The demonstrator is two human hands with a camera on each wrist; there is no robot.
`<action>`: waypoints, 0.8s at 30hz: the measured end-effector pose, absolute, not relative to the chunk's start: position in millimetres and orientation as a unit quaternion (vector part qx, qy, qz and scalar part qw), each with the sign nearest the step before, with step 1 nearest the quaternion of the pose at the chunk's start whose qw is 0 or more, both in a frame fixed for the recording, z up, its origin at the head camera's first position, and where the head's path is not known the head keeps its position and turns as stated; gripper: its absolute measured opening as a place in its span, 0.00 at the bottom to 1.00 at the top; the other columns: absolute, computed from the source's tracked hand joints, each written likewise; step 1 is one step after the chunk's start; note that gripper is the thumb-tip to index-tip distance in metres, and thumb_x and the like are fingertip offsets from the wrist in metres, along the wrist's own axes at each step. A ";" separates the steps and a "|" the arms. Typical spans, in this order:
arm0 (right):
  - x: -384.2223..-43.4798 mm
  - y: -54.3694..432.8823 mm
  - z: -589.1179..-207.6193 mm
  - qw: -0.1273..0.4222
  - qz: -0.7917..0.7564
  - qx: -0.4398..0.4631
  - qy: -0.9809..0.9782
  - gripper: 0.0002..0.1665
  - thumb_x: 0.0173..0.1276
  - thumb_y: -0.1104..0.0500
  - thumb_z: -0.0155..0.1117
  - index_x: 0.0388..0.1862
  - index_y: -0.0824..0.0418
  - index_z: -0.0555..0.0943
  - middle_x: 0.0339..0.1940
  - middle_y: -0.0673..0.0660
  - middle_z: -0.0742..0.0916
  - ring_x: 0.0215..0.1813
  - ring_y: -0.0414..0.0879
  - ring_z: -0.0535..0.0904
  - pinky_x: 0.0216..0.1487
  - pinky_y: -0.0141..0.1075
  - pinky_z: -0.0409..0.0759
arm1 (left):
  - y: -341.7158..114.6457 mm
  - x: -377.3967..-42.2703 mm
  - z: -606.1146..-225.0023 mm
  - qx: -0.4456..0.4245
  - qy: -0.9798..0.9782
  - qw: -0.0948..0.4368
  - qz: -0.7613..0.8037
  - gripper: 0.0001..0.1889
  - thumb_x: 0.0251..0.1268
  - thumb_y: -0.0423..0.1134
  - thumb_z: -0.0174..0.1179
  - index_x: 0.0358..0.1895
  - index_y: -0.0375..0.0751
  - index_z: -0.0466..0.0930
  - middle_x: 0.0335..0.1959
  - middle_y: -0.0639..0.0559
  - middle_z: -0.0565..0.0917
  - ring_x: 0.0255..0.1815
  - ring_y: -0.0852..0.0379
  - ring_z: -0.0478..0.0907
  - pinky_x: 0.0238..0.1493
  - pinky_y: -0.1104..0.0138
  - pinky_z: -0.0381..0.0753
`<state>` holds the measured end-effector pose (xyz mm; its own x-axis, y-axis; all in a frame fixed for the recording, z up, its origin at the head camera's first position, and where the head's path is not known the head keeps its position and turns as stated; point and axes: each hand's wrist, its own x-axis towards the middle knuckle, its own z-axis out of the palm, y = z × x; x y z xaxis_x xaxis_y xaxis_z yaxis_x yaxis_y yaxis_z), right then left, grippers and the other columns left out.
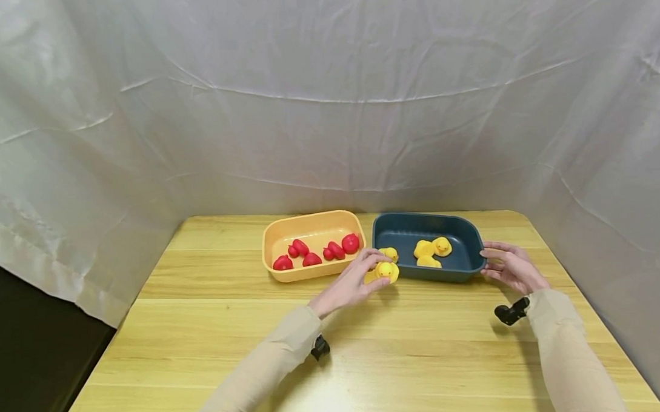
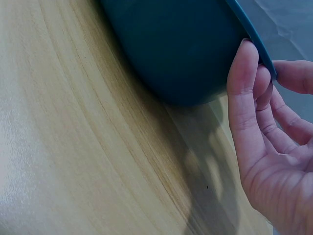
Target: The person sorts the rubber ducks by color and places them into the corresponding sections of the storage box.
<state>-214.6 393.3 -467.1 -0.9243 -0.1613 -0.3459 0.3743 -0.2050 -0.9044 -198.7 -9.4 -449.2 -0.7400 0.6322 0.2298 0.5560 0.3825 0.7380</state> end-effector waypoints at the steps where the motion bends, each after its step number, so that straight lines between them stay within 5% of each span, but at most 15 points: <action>1: -214.6 393.4 -467.2 0.174 -0.771 0.088 0.606 0.10 0.78 0.62 0.55 0.50 0.49 0.78 0.40 0.49 0.85 0.36 0.43 0.84 0.42 0.34 0.89 | -9.3 -199.2 -448.3 0.357 0.830 0.045 0.425 0.21 0.72 0.41 0.62 0.64 0.40 0.74 0.68 0.41 0.70 0.65 0.47 0.74 0.71 0.52 0.77; 24: -216.7 393.9 -469.6 0.174 -0.772 0.082 0.606 0.11 0.78 0.63 0.54 0.48 0.48 0.79 0.40 0.49 0.84 0.35 0.44 0.84 0.41 0.35 0.89 | 3.7 -219.6 -431.6 0.335 0.829 0.004 0.448 0.21 0.67 0.40 0.67 0.60 0.37 0.78 0.59 0.43 0.80 0.60 0.48 0.80 0.68 0.57 0.79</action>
<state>-216.7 393.9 -469.6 -0.9262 -0.1691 -0.3371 0.3677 -0.2061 -0.9068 -219.6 3.7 -431.6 -0.7750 0.5596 0.2937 0.5522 0.3735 0.7454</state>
